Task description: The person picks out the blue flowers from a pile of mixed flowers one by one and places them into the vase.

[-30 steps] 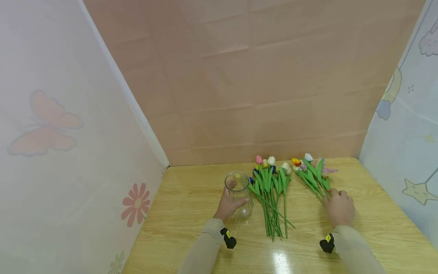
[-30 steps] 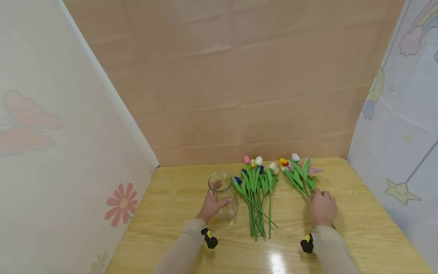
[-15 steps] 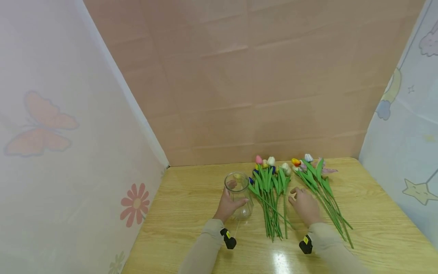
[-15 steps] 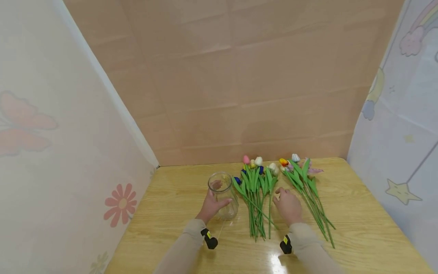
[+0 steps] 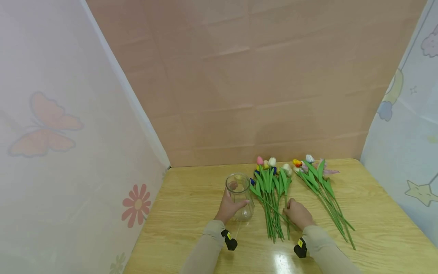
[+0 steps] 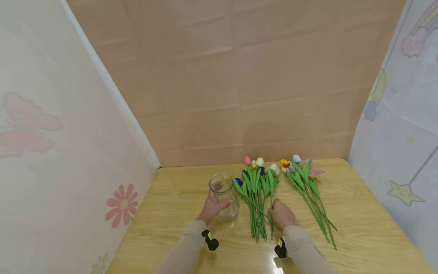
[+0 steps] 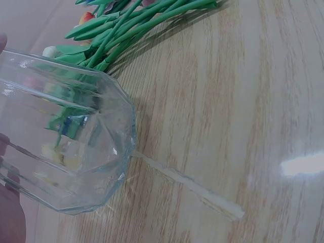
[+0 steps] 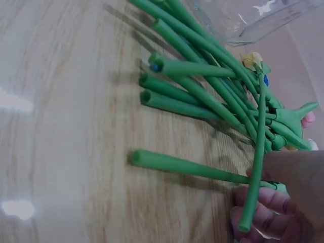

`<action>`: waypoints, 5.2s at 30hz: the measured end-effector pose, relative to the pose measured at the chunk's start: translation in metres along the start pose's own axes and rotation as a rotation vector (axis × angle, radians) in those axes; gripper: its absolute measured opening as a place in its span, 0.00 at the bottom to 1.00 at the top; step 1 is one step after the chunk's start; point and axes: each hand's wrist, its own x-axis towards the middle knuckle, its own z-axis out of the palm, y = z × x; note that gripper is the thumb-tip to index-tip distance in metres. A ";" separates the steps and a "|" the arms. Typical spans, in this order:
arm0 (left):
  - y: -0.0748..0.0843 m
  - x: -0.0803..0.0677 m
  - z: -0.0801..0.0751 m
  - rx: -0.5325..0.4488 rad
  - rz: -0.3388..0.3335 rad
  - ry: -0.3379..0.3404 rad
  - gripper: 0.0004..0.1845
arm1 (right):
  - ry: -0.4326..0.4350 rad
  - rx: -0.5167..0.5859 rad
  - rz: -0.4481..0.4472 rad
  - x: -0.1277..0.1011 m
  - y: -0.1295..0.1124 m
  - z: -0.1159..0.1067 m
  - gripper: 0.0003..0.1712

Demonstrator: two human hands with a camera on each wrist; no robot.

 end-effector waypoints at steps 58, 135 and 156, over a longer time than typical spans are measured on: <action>0.030 -0.010 -0.004 -0.017 -0.018 -0.014 0.41 | 0.765 0.414 -0.106 0.000 0.010 -0.025 0.20; 0.000 -0.001 0.001 0.007 -0.031 0.016 0.43 | 0.385 -0.163 -0.281 -0.007 0.011 -0.051 0.12; -0.002 0.000 0.001 0.010 -0.034 0.015 0.42 | 0.245 -0.309 -0.428 0.005 -0.015 0.030 0.11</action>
